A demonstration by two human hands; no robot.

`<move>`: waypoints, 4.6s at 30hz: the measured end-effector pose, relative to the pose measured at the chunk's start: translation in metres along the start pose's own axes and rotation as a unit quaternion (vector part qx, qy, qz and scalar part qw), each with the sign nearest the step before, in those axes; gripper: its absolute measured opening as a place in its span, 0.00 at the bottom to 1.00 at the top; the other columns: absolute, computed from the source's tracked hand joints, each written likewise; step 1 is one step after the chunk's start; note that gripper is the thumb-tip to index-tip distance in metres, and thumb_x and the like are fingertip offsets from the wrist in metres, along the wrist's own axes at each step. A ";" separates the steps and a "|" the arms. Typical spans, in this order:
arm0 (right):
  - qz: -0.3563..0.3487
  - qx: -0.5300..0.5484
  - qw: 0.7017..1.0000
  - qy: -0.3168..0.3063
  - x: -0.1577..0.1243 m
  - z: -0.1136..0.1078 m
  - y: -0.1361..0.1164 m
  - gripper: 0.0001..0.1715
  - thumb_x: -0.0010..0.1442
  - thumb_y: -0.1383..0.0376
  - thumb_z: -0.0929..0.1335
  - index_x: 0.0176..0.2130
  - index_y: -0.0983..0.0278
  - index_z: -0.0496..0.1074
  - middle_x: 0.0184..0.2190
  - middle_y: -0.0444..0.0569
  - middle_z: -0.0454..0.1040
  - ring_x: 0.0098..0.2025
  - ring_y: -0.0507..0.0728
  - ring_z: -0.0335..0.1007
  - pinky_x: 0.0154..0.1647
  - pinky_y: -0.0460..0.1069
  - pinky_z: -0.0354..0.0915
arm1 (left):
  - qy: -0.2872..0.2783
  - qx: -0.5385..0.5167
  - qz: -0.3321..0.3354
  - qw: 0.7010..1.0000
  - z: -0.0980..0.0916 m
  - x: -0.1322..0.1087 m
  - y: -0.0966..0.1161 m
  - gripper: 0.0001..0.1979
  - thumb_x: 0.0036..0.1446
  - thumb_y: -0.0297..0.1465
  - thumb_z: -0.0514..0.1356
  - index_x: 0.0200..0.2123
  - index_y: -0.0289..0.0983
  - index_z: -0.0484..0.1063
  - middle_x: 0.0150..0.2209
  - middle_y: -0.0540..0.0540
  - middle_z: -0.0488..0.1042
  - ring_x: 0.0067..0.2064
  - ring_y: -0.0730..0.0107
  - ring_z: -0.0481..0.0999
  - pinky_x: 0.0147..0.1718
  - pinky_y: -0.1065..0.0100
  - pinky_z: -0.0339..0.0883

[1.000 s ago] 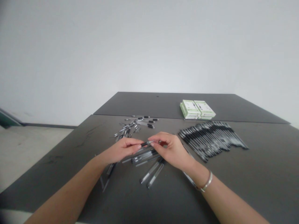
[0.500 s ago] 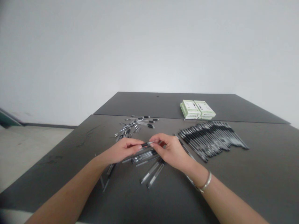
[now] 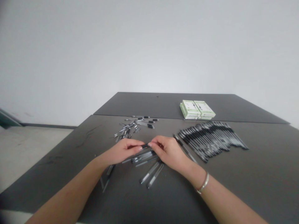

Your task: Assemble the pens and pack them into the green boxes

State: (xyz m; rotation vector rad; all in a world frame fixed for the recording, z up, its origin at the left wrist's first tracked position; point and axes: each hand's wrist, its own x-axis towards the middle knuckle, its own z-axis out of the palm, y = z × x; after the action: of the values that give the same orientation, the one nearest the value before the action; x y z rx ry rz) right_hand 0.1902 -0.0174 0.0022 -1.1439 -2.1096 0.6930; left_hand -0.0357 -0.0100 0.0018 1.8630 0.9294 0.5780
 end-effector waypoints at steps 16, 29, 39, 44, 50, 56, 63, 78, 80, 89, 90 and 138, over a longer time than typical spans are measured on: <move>-0.019 0.054 0.998 0.006 0.000 0.001 0.007 0.08 0.61 0.63 0.67 0.41 0.63 0.74 0.32 0.47 0.78 0.32 0.53 0.72 0.32 0.46 0.66 | 0.004 -0.023 -0.003 1.000 0.000 0.001 -0.004 0.18 0.61 0.36 0.57 0.51 0.34 0.75 0.46 0.42 0.79 0.46 0.60 0.77 0.46 0.65 0.68; -0.010 -0.056 0.997 -0.046 0.001 0.002 0.004 0.23 0.68 0.57 0.59 0.28 0.64 0.70 0.22 0.45 0.72 0.24 0.51 0.66 0.28 0.46 0.58 | -0.003 0.009 -0.006 1.000 0.001 0.001 -0.004 0.17 0.61 0.34 0.57 0.51 0.35 0.76 0.45 0.44 0.80 0.46 0.61 0.77 0.47 0.65 0.68; -0.021 -0.050 0.997 -0.062 0.000 -0.003 0.001 0.12 0.66 0.61 0.63 0.37 0.64 0.73 0.26 0.44 0.72 0.27 0.51 0.65 0.29 0.45 0.57 | -0.003 0.006 -0.005 1.000 0.000 0.002 -0.007 0.18 0.61 0.33 0.57 0.51 0.34 0.75 0.45 0.43 0.80 0.45 0.60 0.78 0.45 0.66 0.69; -0.029 -0.044 0.997 -0.064 0.000 0.000 0.000 0.12 0.66 0.63 0.62 0.34 0.64 0.72 0.25 0.43 0.71 0.26 0.50 0.64 0.29 0.44 0.57 | 0.017 0.039 0.014 0.999 0.002 0.002 -0.008 0.15 0.60 0.32 0.58 0.48 0.34 0.78 0.44 0.43 0.80 0.44 0.61 0.78 0.44 0.67 0.68; -0.021 -0.044 0.997 -0.059 0.001 0.003 0.001 0.13 0.65 0.64 0.62 0.31 0.64 0.71 0.24 0.43 0.69 0.26 0.50 0.62 0.29 0.44 0.56 | 0.039 0.093 0.033 0.994 0.004 0.003 -0.009 0.14 0.60 0.31 0.57 0.46 0.34 0.79 0.41 0.42 0.81 0.41 0.63 0.78 0.42 0.68 0.67; -0.008 -0.034 0.997 -0.062 0.001 0.004 0.002 0.13 0.65 0.63 0.62 0.31 0.64 0.70 0.24 0.43 0.69 0.26 0.50 0.62 0.29 0.45 0.56 | 0.038 0.108 0.044 0.992 0.003 0.005 -0.011 0.14 0.61 0.32 0.57 0.45 0.35 0.79 0.40 0.43 0.81 0.40 0.64 0.77 0.42 0.68 0.67; 0.004 -0.016 0.999 -0.050 0.002 0.007 0.006 0.13 0.65 0.62 0.62 0.32 0.64 0.71 0.23 0.42 0.68 0.25 0.50 0.61 0.27 0.45 0.56 | 0.026 0.075 0.005 0.997 0.005 0.004 -0.009 0.15 0.61 0.32 0.56 0.45 0.34 0.78 0.43 0.44 0.80 0.43 0.62 0.77 0.43 0.67 0.67; -0.090 -0.120 0.989 -0.012 0.090 0.050 0.029 0.20 0.56 0.79 0.61 0.43 0.69 0.77 0.42 0.55 0.78 0.45 0.56 0.72 0.50 0.49 0.65 | 0.267 -0.051 -0.043 0.961 -0.022 0.004 -0.021 0.24 0.58 0.41 0.56 0.51 0.32 0.74 0.22 0.54 0.64 0.20 0.78 0.58 0.21 0.74 0.53; -0.100 -0.129 0.986 -0.024 0.104 0.058 0.031 0.21 0.55 0.80 0.62 0.42 0.69 0.77 0.44 0.56 0.77 0.48 0.57 0.72 0.53 0.49 0.63 | 0.280 -0.069 -0.043 0.957 -0.024 0.004 -0.021 0.22 0.58 0.41 0.56 0.48 0.32 0.74 0.21 0.55 0.62 0.19 0.79 0.56 0.19 0.74 0.51; -0.102 -0.182 0.976 -0.068 0.125 0.074 0.034 0.15 0.55 0.77 0.65 0.40 0.68 0.78 0.41 0.57 0.78 0.46 0.59 0.71 0.50 0.51 0.63 | 0.301 -0.098 -0.028 0.948 -0.029 0.005 -0.024 0.17 0.57 0.40 0.56 0.39 0.33 0.75 0.21 0.55 0.62 0.18 0.80 0.56 0.19 0.74 0.49; -0.097 -0.186 0.975 -0.068 0.124 0.073 0.034 0.14 0.55 0.76 0.66 0.40 0.68 0.78 0.41 0.58 0.78 0.45 0.60 0.71 0.49 0.51 0.63 | 0.301 -0.101 -0.028 0.948 -0.029 0.004 -0.024 0.17 0.57 0.40 0.56 0.40 0.33 0.75 0.21 0.55 0.62 0.18 0.80 0.56 0.18 0.74 0.49; 0.035 0.232 0.970 0.071 0.014 0.001 0.012 0.13 0.59 0.60 0.68 0.41 0.64 0.76 0.29 0.46 0.75 0.28 0.51 0.67 0.31 0.47 0.65 | 0.108 0.012 -0.016 0.994 -0.005 0.002 -0.010 0.17 0.61 0.35 0.56 0.48 0.35 0.77 0.39 0.45 0.80 0.35 0.69 0.75 0.36 0.70 0.66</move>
State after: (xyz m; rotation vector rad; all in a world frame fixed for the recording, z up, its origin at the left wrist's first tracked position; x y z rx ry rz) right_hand 0.1903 0.0003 -0.0027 -0.9730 -1.6733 1.0379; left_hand -0.0421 -0.0032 -0.0046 1.8278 1.1096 0.7629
